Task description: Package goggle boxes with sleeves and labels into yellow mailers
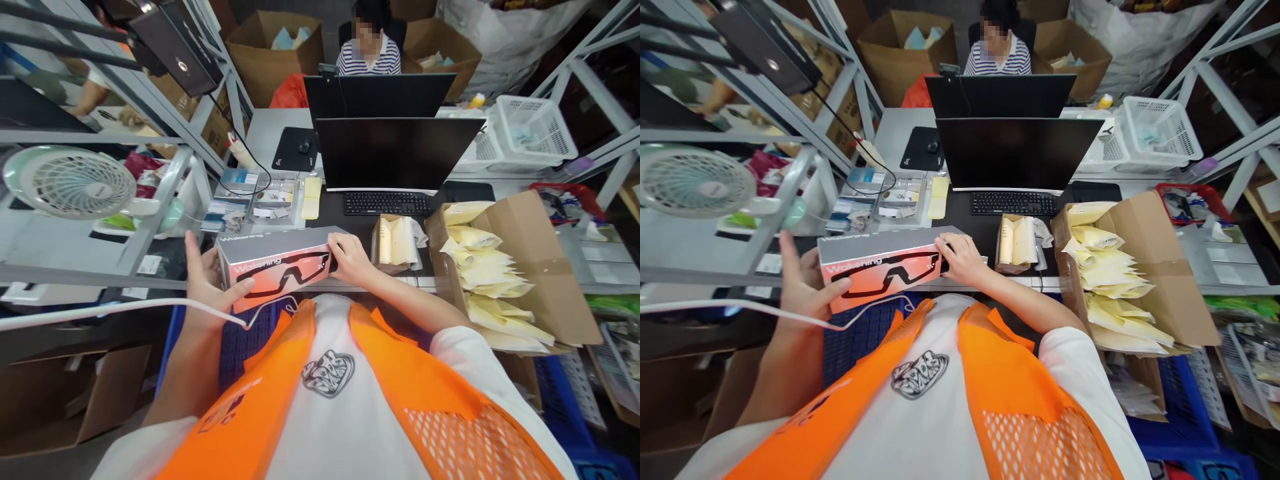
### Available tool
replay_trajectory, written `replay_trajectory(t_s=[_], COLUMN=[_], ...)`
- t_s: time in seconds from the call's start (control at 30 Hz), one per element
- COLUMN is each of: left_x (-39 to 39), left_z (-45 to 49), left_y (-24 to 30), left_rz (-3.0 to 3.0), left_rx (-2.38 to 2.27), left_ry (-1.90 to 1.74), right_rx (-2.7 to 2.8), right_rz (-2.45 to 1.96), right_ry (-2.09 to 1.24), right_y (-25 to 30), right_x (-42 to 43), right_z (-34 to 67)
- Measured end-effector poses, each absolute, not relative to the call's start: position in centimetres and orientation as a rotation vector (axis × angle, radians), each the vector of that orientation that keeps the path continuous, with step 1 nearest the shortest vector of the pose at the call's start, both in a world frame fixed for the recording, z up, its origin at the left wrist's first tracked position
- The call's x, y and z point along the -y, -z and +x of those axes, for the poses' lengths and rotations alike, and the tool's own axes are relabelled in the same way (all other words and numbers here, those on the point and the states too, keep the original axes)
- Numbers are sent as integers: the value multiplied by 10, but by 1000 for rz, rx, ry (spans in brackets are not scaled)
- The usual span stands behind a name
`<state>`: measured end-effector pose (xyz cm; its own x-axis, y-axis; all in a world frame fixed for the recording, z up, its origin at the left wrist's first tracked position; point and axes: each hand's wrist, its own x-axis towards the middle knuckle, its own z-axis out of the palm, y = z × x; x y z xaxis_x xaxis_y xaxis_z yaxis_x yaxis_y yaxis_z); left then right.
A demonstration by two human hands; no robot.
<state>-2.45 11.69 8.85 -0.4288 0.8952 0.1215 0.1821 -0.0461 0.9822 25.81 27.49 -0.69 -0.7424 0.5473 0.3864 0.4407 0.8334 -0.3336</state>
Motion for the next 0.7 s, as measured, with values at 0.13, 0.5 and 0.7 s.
replay_trajectory(t_s=[0.13,0.5,0.7], left_x=[-126,-149,-151], left_z=[-37,-92,-117], left_y=[-96,-109,-132], left_rz=[1198,1145,1228], left_rx=[-1639,-1552,-1505], left_ry=[-1470,-1520,-1473], right_rx=[2446,2390,2361], right_rz=[-757,-859,-925], right_ry=[-287,-291,-250], right_y=[31,24,4], right_x=[-289,-318,-312], right_z=[245,239,236])
